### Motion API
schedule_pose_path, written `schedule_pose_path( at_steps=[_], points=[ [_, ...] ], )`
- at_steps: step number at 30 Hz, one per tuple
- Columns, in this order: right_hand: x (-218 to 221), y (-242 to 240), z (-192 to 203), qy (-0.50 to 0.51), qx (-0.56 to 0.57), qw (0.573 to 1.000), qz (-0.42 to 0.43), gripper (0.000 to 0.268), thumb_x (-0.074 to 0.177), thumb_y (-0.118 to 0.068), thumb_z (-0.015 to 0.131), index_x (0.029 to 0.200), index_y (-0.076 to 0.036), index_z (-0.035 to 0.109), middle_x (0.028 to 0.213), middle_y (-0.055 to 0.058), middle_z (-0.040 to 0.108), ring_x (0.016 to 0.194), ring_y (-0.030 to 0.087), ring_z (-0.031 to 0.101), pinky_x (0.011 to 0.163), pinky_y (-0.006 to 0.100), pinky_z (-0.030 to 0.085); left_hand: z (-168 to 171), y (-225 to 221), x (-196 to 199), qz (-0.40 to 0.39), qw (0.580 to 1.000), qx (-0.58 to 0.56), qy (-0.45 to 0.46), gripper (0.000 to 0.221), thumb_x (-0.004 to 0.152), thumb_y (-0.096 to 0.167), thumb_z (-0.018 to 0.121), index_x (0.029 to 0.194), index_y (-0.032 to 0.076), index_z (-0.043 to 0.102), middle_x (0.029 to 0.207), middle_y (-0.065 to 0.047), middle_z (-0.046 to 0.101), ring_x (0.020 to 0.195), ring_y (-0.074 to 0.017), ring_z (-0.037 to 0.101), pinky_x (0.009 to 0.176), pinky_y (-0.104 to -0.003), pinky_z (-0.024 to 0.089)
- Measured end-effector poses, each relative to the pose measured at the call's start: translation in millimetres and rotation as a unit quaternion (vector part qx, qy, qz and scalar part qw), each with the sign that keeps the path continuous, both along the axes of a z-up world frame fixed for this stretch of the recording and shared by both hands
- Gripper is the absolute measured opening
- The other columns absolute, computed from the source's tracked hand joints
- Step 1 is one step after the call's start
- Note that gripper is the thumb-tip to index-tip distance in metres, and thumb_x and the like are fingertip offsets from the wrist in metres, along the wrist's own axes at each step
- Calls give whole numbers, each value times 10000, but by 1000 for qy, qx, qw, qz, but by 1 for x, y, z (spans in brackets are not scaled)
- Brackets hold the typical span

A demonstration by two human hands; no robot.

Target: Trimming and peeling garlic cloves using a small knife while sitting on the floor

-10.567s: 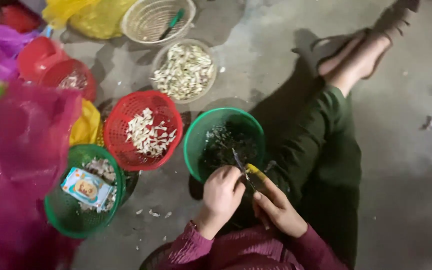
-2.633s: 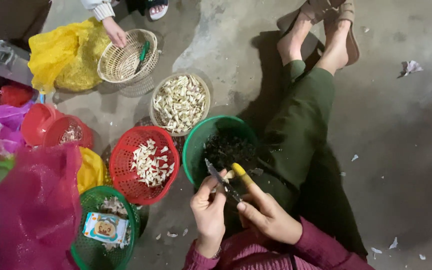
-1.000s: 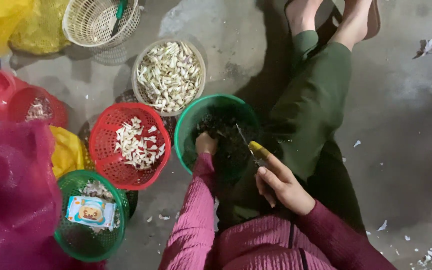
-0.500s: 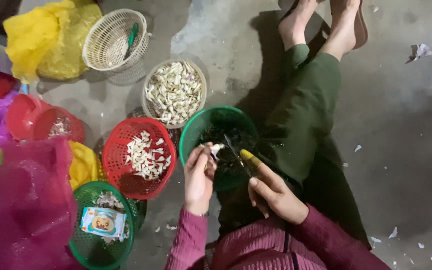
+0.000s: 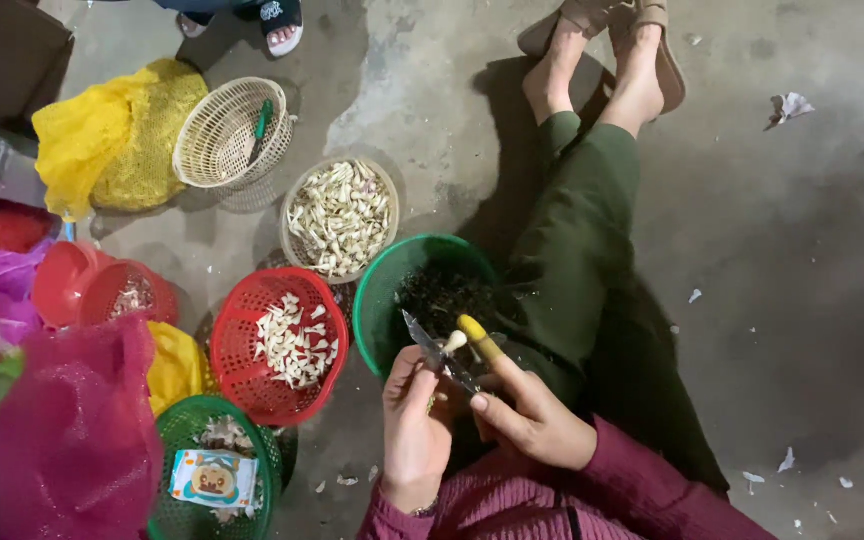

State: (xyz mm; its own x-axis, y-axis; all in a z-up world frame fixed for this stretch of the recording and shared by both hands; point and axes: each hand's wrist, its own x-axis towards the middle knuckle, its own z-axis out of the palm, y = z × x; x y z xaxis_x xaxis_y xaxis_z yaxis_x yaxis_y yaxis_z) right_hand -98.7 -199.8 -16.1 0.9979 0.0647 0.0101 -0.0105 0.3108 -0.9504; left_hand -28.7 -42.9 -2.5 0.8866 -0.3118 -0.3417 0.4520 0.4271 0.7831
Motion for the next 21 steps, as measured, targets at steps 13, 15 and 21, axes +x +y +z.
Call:
schedule_pose_path(
  at_steps=[13,15,21],
  points=[
    [-8,-2,7,16,103,994,25,816,1004,-8,520,1665,-118,54,785,61,644,616,119,552,576,218,474,-6,5,-4,-1,990,36,-137,161,943,-82,592,1033,8,690,1086,-82,670,798,-129,534,707,-251,422],
    [-8,3,-1,21,92,995,18,773,1009,-2,509,1660,-122,111,780,85,667,622,140,559,578,240,486,-9,7,-8,16,990,50,-133,165,923,-91,596,1054,-32,677,1094,-111,678,812,-153,570,728,-267,449],
    [-11,-8,-9,102,225,969,29,610,1055,-139,449,1639,-105,277,666,63,622,405,85,392,351,190,325,7,5,-3,11,994,13,-110,131,966,-40,626,1067,-3,701,1132,-111,696,746,-107,519,639,-246,408]
  ],
)
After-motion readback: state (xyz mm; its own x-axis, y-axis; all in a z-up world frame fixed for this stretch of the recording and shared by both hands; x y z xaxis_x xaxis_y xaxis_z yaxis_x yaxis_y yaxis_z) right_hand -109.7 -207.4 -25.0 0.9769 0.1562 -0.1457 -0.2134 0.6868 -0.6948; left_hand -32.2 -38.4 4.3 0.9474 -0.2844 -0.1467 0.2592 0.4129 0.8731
